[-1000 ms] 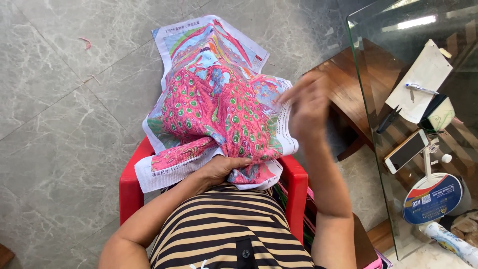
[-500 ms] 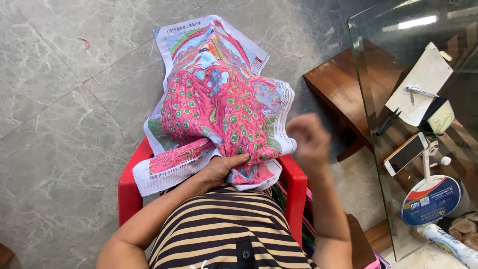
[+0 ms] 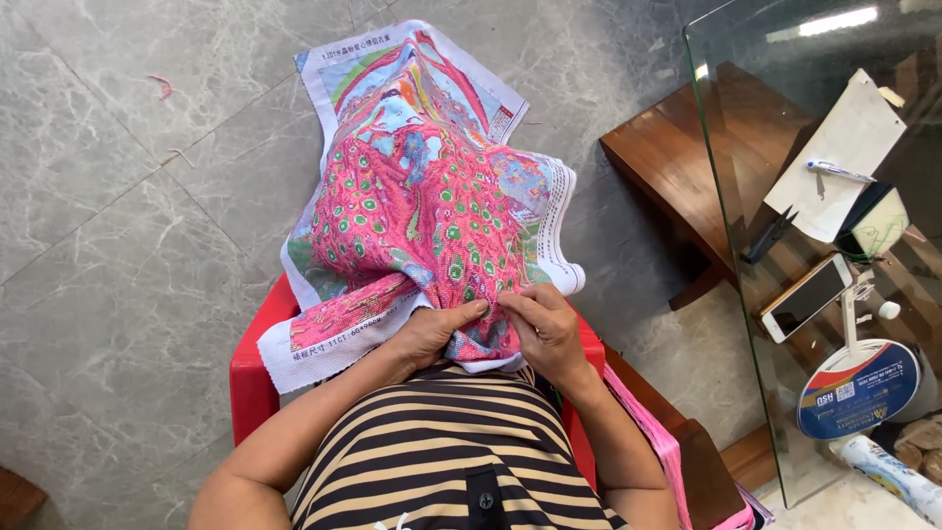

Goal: A person is performing cross-stitch embroidery on a large piece of fabric with a peacock design.

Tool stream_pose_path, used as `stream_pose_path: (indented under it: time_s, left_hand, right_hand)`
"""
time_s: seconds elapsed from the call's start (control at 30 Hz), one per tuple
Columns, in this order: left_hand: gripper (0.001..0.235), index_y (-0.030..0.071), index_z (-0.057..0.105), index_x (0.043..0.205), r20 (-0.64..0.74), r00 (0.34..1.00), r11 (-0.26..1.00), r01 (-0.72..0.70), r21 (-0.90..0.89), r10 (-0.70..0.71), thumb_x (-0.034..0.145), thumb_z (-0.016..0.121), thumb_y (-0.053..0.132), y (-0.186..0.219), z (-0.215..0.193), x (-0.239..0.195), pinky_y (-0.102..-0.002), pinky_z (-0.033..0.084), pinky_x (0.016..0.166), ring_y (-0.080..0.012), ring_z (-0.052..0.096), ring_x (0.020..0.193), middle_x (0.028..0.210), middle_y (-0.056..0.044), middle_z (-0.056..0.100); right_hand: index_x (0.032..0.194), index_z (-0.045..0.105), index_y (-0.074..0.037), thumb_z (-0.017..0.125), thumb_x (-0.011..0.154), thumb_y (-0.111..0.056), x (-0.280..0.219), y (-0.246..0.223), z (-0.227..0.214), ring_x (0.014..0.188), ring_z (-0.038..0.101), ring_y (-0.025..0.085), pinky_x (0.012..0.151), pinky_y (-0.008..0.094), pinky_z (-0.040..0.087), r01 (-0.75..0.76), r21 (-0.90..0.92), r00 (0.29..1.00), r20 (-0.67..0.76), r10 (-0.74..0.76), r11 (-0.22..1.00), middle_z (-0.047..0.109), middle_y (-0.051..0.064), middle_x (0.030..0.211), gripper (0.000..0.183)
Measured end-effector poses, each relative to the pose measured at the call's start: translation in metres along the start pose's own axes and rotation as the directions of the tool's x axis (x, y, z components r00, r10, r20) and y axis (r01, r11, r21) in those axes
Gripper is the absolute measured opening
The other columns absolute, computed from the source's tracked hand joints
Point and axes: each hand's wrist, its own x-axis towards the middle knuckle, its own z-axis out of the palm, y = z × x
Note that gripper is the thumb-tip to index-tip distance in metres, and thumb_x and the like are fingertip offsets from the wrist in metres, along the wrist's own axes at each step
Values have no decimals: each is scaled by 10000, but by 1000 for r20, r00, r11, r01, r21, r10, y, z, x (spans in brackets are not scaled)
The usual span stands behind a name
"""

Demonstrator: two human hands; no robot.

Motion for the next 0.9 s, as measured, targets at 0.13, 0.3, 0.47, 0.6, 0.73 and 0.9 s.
stream_pose_path:
  time_s: [0.13,0.3,0.47,0.6,0.73,0.9]
  left_hand:
    - [275,2,731,1137,-7,1000,1000,-22,6,22,882,774,95,-4,-3,4,-457,612,822,-330,742,941,1039,-172,757]
    - [279,10,733,1138,-12,999,999,-37,17,37,877,782,95,-6,-6,4,-457,612,825,-326,741,943,1044,-169,757]
    - [279,18,739,1135,-27,1000,999,2,43,-1,884,783,130,4,-2,-4,-413,609,838,-285,743,947,1045,-143,760]
    - [279,9,735,1138,-28,1000,1000,-2,31,2,884,779,115,10,10,-6,-418,608,836,-296,745,943,1043,-159,760]
    - [268,7,732,1138,-1,998,998,59,-21,-59,891,753,111,5,9,-2,-429,607,842,-303,746,944,1039,-160,760]
    - [280,-9,727,1145,18,999,999,42,-3,-42,889,758,97,6,6,-2,-447,608,836,-334,745,934,1040,-185,756]
  right_hand:
    - [976,810,-99,722,913,-15,4,0,-3,688,646,294,681,366,555,41,-20,998,44,-40,999,594,92,764,137]
    - [961,793,-84,702,901,13,5,-4,-3,664,629,309,651,385,546,76,-84,995,76,-70,994,576,95,741,146]
    - [901,751,-48,685,900,17,1,-2,3,656,611,325,643,412,535,140,-241,985,128,-112,960,547,106,721,92]
    - [921,759,-49,708,884,30,10,-3,-3,671,646,321,654,398,553,92,-97,989,124,-80,991,593,99,735,101]
    - [932,789,-75,743,896,-1,15,-1,-5,663,661,259,665,341,561,-23,110,992,123,9,994,631,74,736,94]
    - [937,808,-96,773,880,-31,12,6,-4,610,614,173,608,295,524,-112,187,984,160,83,976,641,61,723,93]
